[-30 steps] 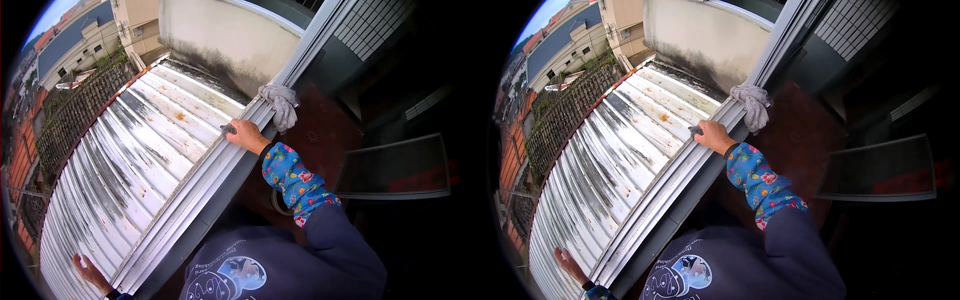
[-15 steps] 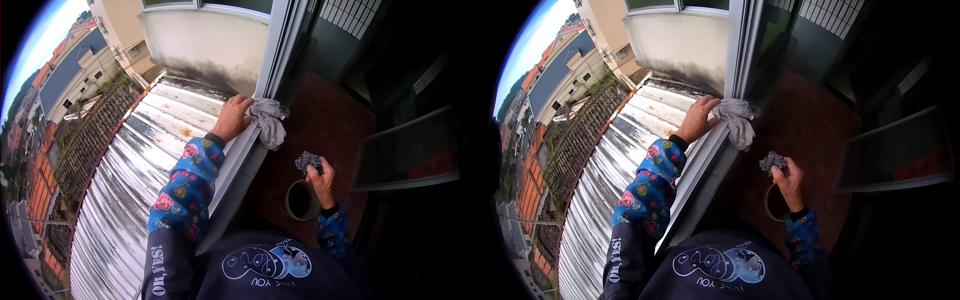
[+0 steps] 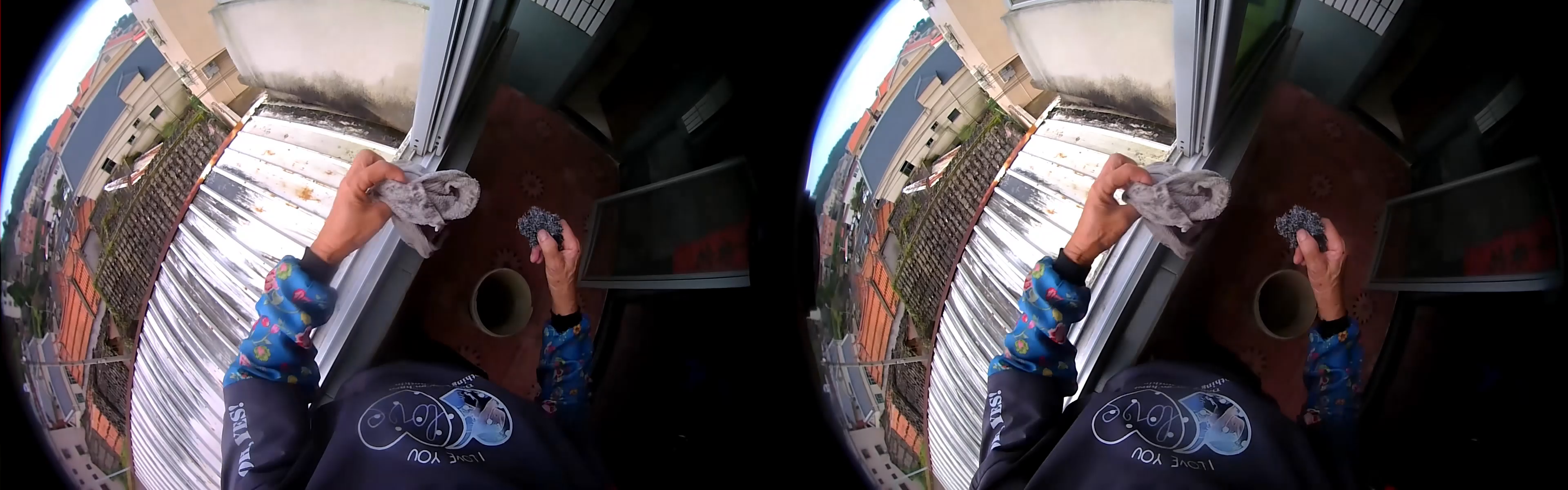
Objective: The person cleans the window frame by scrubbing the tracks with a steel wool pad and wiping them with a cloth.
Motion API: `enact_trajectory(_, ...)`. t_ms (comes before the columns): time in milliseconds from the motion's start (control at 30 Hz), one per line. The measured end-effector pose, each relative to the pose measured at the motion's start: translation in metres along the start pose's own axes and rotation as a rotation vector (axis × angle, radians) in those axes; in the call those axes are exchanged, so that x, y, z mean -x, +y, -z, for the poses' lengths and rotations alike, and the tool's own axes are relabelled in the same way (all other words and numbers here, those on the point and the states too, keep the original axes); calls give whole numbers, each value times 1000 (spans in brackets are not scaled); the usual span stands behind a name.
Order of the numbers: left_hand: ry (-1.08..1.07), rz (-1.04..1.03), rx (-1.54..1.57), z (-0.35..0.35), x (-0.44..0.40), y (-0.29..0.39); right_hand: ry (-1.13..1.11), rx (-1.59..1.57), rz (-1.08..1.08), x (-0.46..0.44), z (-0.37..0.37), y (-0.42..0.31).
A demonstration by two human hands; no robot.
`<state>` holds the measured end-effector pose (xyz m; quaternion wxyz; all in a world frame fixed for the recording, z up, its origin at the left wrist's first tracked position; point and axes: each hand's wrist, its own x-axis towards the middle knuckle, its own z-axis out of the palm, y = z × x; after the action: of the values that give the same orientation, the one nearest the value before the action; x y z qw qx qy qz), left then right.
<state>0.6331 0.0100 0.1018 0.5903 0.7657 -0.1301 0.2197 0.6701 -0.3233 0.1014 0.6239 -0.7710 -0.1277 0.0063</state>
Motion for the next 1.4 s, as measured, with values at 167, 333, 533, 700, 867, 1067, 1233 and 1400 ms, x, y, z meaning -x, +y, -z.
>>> enact_trajectory(167,350,184,292,107,117,90,-242,188,245,-69,-81,-19)
enact_trajectory(333,871,156,168,139,247,169,-327,629,432,-132,-162,8)
enact_trajectory(533,1257,205,-111,125,370,261,-389,966,662,-161,-207,63)
enact_trajectory(700,1266,470,-383,115,459,316,-534,1070,539,-242,-203,131)
enact_trajectory(867,1252,875,-834,95,505,275,-544,1038,292,-263,-212,138)
enact_trajectory(1067,1486,651,-1090,91,517,209,-549,966,129,-256,-216,124)
enact_trajectory(1233,1482,660,-1282,90,511,209,-646,901,206,-295,-208,183)
enact_trajectory(1400,1492,721,-1330,82,509,198,-713,1167,492,-245,-205,113)
